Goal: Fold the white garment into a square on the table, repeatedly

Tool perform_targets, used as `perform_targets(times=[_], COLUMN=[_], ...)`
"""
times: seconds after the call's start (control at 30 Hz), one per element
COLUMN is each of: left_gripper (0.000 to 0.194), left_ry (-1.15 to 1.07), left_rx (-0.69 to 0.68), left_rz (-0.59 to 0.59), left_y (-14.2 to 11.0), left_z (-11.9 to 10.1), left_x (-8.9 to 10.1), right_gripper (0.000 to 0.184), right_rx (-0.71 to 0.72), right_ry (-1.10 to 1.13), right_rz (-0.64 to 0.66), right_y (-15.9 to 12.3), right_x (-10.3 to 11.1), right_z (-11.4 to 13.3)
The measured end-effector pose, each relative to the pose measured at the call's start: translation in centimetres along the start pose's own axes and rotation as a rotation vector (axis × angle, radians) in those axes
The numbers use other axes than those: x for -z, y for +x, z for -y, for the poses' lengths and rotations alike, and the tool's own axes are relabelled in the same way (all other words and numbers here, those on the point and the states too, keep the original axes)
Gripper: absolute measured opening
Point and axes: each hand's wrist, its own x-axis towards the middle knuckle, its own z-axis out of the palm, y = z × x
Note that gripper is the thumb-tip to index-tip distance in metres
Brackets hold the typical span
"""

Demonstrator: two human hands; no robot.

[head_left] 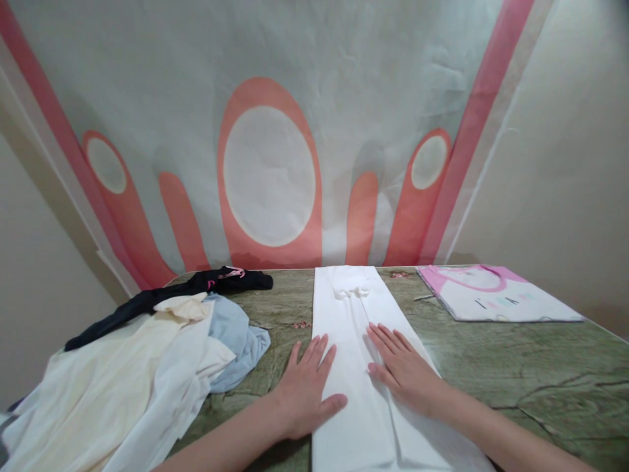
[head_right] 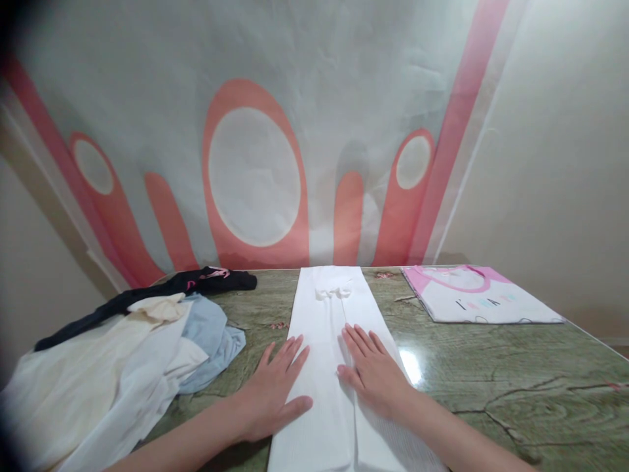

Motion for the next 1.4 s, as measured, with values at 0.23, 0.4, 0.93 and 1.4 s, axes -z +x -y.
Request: perform_targets(times=[0.23, 0.4, 0.93, 1.4], left_gripper=[0.054, 0.033, 0.028, 0.047], left_ry=[-0.025, 0.111, 0.129, -0.241], left_rx=[-0.289, -0.506, -0.733, -0.550], left_rz=[-0.010, -0.162, -0.160, 0.099], left_y=[-1.9, -2.1, -3.4, -2.2], left_z=[2.5, 3.9, 1.7, 0.2], left_x=[2.1, 2.6, 1.6, 2.0], right_gripper=[0.044, 0.065, 0.050, 0.033], right_rx=[0.132, 0.280, 0.369, 0.095], right_ry=[0.131, 0.003, 0.044, 0.506], right_rz=[-0.057, 0.061, 0.160, 0.091], right_y=[-3.8, -5.9, -8.9, -8.6], right_x=[3.5, 5.8, 6.2, 5.3], right_z=[-5.2, -8.3, -4.2, -4.0])
